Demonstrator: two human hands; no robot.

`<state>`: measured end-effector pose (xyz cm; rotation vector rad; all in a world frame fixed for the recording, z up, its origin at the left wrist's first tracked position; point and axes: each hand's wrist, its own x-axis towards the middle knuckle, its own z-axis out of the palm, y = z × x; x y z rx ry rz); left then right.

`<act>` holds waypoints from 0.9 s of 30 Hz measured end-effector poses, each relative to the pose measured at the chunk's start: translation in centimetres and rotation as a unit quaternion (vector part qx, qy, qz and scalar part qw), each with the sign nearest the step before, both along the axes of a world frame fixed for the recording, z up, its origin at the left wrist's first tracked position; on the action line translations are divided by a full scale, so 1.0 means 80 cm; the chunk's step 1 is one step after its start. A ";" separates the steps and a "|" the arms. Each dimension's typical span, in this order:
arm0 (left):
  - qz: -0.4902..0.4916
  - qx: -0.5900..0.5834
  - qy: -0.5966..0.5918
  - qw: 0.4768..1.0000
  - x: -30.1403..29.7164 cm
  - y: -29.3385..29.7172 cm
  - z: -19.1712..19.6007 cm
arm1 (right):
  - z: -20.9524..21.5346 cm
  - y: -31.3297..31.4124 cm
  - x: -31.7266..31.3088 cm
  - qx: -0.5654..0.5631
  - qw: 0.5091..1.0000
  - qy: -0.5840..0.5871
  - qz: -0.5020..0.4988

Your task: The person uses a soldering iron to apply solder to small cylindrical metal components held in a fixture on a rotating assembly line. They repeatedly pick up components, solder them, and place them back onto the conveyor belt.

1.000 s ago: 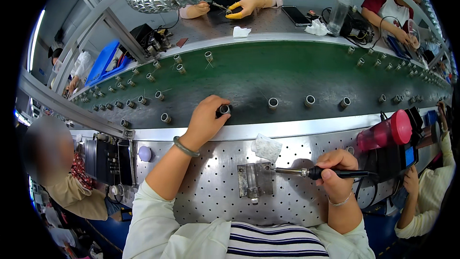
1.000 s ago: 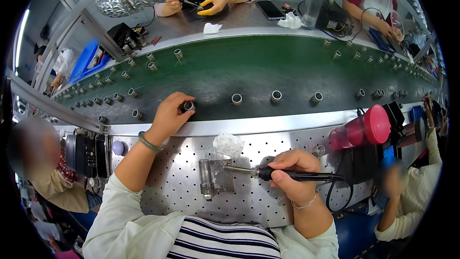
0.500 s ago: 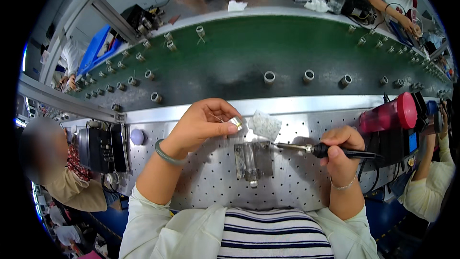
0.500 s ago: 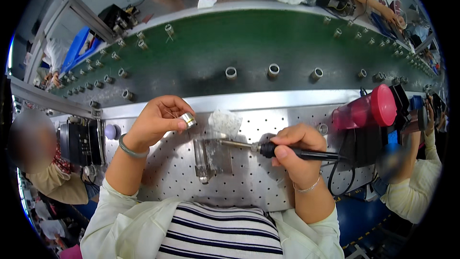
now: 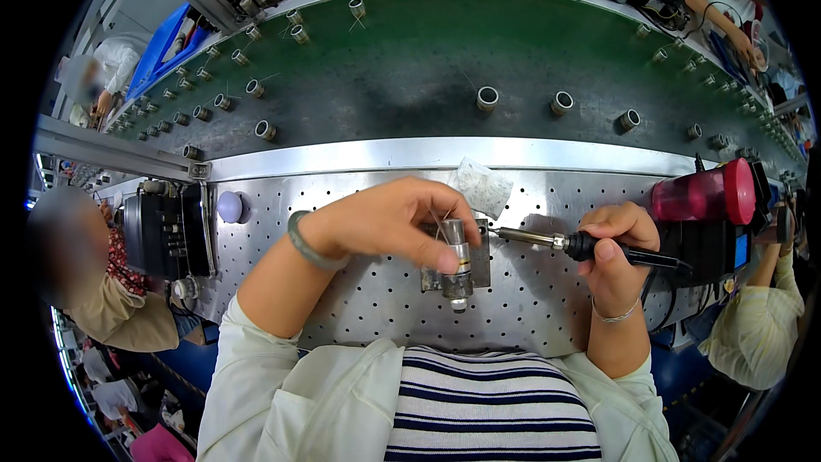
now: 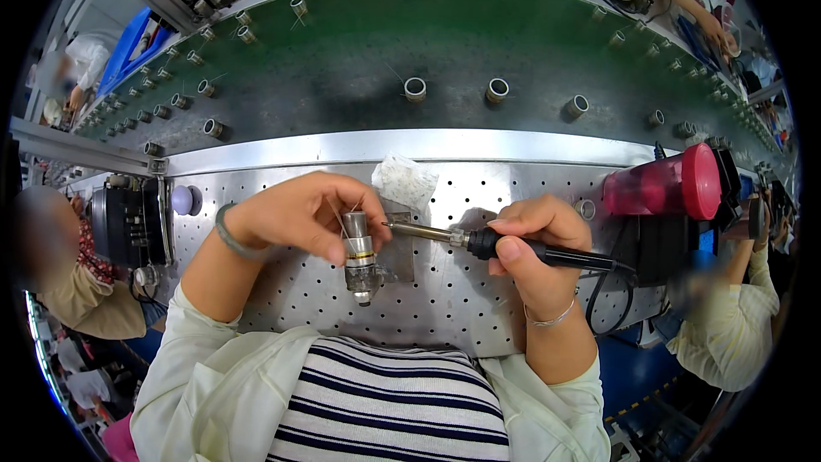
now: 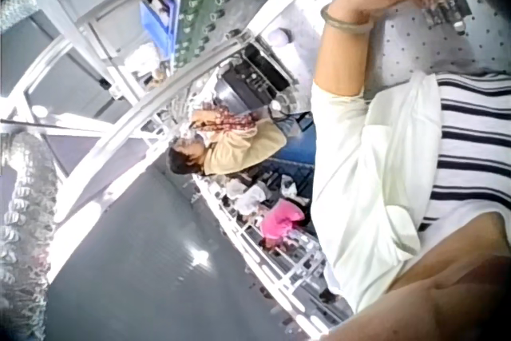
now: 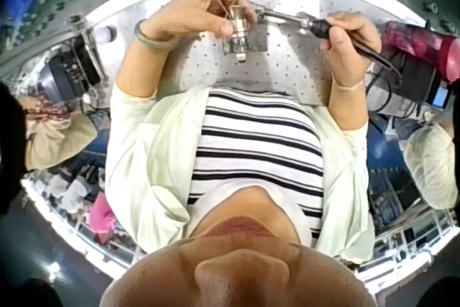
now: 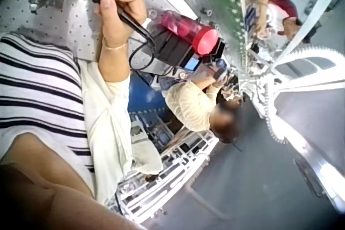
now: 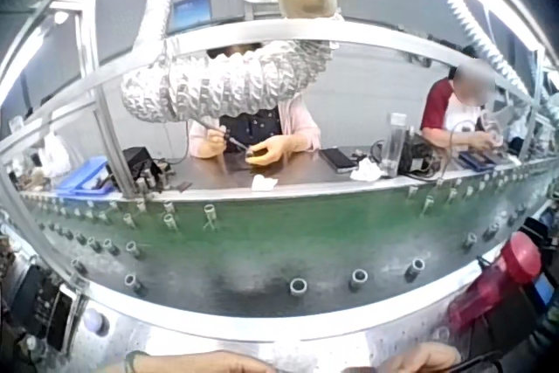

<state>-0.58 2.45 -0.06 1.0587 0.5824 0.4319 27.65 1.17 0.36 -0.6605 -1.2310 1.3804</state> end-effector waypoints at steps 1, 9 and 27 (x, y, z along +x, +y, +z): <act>0.036 0.000 -0.007 0.999 0.000 -0.010 0.003 | -0.001 0.000 0.000 0.004 1.000 -0.001 0.001; 0.183 -0.027 -0.060 0.981 0.003 -0.042 0.002 | 0.001 -0.006 -0.005 0.010 0.997 0.017 0.074; 0.253 0.029 -0.087 0.963 0.012 -0.048 -0.007 | -0.007 -0.005 -0.006 0.053 0.995 -0.028 0.075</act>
